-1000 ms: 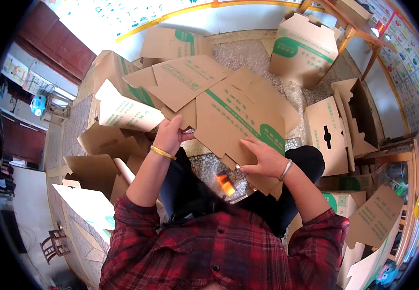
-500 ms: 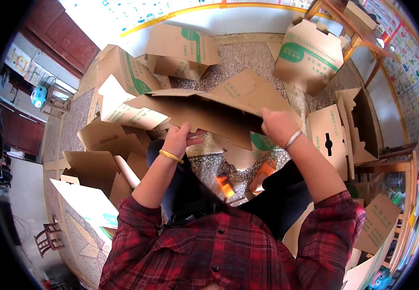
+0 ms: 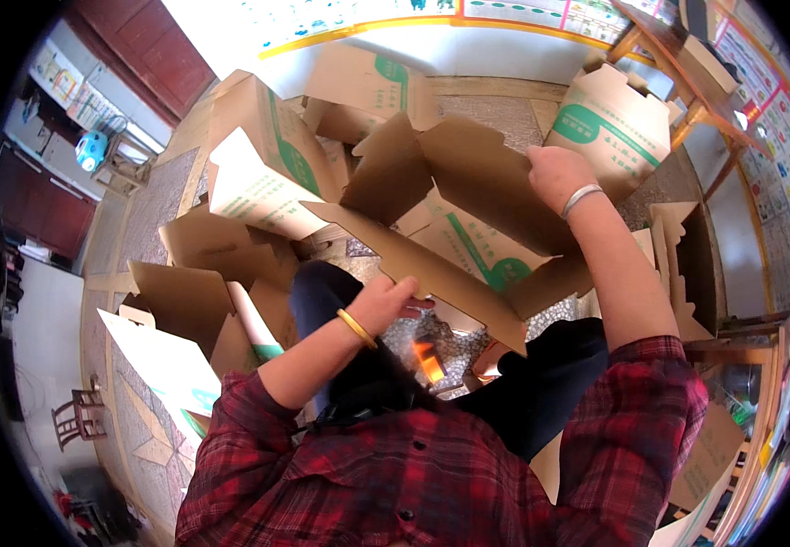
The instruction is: The person sits on the floor and assembles flat-packed cardboard boxes by folding the flaps and tucking the tabs into slots. They handle multiple boxes, folding them into shape and occasionally using yellow tape to secure the seams.
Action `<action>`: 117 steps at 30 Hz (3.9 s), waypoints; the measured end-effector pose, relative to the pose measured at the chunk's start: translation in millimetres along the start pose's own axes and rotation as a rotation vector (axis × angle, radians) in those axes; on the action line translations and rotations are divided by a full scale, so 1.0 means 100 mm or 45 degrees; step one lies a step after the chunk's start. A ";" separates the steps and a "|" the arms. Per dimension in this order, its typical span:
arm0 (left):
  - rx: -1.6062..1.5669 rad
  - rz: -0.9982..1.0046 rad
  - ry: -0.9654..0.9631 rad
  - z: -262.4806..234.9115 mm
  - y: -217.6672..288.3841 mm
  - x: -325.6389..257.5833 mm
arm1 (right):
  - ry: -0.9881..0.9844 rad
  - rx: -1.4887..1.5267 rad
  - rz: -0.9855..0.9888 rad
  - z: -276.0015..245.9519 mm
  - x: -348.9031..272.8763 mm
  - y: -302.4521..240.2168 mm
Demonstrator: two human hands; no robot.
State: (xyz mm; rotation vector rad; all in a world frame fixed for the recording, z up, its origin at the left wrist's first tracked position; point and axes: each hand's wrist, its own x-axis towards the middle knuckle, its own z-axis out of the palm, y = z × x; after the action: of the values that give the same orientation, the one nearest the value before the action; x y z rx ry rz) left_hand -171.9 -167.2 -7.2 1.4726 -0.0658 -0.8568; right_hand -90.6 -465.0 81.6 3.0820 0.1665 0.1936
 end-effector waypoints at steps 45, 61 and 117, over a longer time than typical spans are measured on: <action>1.186 0.247 0.536 -1.11 0.15 0.94 | -0.167 -0.050 0.033 0.63 -0.11 0.03; 1.357 0.313 0.535 -0.74 0.14 0.66 | -0.260 -0.029 -0.013 0.57 -0.02 0.32; 1.749 0.555 0.516 -0.91 -0.19 0.60 | -0.705 0.865 -0.270 0.89 -0.64 0.32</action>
State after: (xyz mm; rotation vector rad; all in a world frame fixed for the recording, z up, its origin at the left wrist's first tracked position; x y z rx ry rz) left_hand -89.4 -120.8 -65.5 2.7235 -0.7589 -0.0248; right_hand -138.7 -507.2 -12.6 3.5522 0.6379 -0.8939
